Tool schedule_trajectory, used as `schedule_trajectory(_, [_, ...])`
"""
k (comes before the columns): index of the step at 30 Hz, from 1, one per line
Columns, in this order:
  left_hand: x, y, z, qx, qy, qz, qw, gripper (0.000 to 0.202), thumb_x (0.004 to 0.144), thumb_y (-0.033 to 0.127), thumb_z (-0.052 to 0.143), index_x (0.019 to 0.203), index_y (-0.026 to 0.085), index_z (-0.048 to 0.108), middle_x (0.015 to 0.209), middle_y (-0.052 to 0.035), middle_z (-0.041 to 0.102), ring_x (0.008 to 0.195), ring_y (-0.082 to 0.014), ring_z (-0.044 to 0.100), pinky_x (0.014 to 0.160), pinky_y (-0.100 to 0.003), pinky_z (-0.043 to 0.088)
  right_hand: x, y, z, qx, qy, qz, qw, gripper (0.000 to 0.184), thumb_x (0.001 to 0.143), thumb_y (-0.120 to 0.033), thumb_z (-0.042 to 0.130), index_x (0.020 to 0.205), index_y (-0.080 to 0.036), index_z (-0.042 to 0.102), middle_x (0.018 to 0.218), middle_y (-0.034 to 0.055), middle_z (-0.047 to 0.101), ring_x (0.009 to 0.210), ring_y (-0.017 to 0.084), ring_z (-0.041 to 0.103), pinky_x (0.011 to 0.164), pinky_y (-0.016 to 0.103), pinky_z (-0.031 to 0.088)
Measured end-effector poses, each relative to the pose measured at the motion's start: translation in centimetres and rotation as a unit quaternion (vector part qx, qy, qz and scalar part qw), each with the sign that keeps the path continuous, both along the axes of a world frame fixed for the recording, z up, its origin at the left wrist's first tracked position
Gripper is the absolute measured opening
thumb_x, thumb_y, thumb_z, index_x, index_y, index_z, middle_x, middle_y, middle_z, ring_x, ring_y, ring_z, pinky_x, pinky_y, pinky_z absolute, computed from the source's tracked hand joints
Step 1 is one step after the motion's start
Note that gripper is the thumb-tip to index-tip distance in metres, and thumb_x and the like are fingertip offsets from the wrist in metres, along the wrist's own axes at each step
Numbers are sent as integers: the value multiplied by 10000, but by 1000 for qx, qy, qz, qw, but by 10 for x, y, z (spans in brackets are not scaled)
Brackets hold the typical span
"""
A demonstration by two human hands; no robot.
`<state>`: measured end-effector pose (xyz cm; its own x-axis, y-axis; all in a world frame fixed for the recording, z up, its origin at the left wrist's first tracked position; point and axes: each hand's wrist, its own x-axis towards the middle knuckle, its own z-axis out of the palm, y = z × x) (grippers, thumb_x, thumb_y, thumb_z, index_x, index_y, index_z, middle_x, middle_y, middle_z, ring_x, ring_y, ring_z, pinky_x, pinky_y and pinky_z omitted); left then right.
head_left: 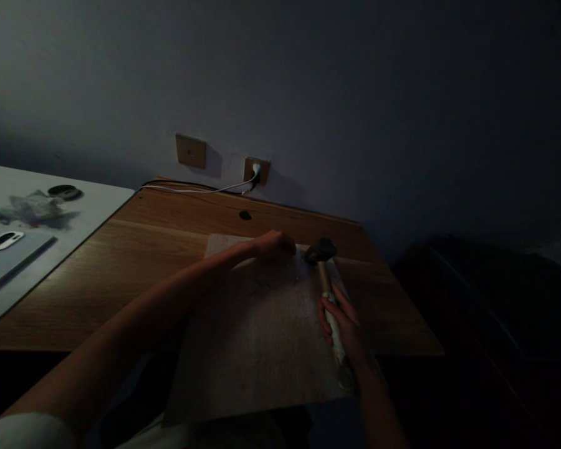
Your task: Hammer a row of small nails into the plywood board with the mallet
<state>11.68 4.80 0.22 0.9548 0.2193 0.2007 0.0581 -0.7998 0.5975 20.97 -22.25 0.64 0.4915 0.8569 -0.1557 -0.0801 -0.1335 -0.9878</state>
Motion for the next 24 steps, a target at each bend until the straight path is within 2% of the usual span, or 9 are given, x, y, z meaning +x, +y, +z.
schedule_trajectory(7, [-3, 1, 4, 10, 6, -25, 1000, 178, 780, 87, 663, 898, 172, 766, 851, 3, 757, 752, -119, 680, 714, -187, 452, 2, -1, -3, 4, 17, 0, 1000, 545, 864, -446, 715, 1339, -228, 557, 556, -95, 523, 348, 70, 377, 295, 164, 355])
schedule_trajectory(12, [-3, -1, 2, 25, 9, -39, 999, 194, 792, 77, 641, 912, 170, 762, 875, -2, 759, 771, -120, 680, 718, -184, 449, 2, -1, -3, 2, 20, 2, 1000, 555, 856, -449, 717, 1340, -233, 551, 586, -84, 553, 353, 69, 387, 293, 167, 349])
schedule_trajectory(19, [2, -11, -11, 23, -39, -34, 998, 213, 806, 74, 622, 955, 155, 751, 948, -23, 758, 833, -127, 683, 759, -190, 457, -2, 1, 3, -5, 3, 18, 1000, 571, 862, -464, 705, 1355, -221, 548, 546, -97, 510, 351, 70, 367, 296, 163, 350])
schedule_trajectory(24, [2, -11, -18, -9, -42, 8, 999, 237, 800, 88, 645, 1009, 150, 739, 959, -31, 763, 853, -139, 700, 745, -187, 470, -8, 4, 6, 6, 7, 23, 1000, 637, 846, -460, 724, 1408, -239, 523, 631, -81, 534, 372, 66, 386, 290, 165, 359])
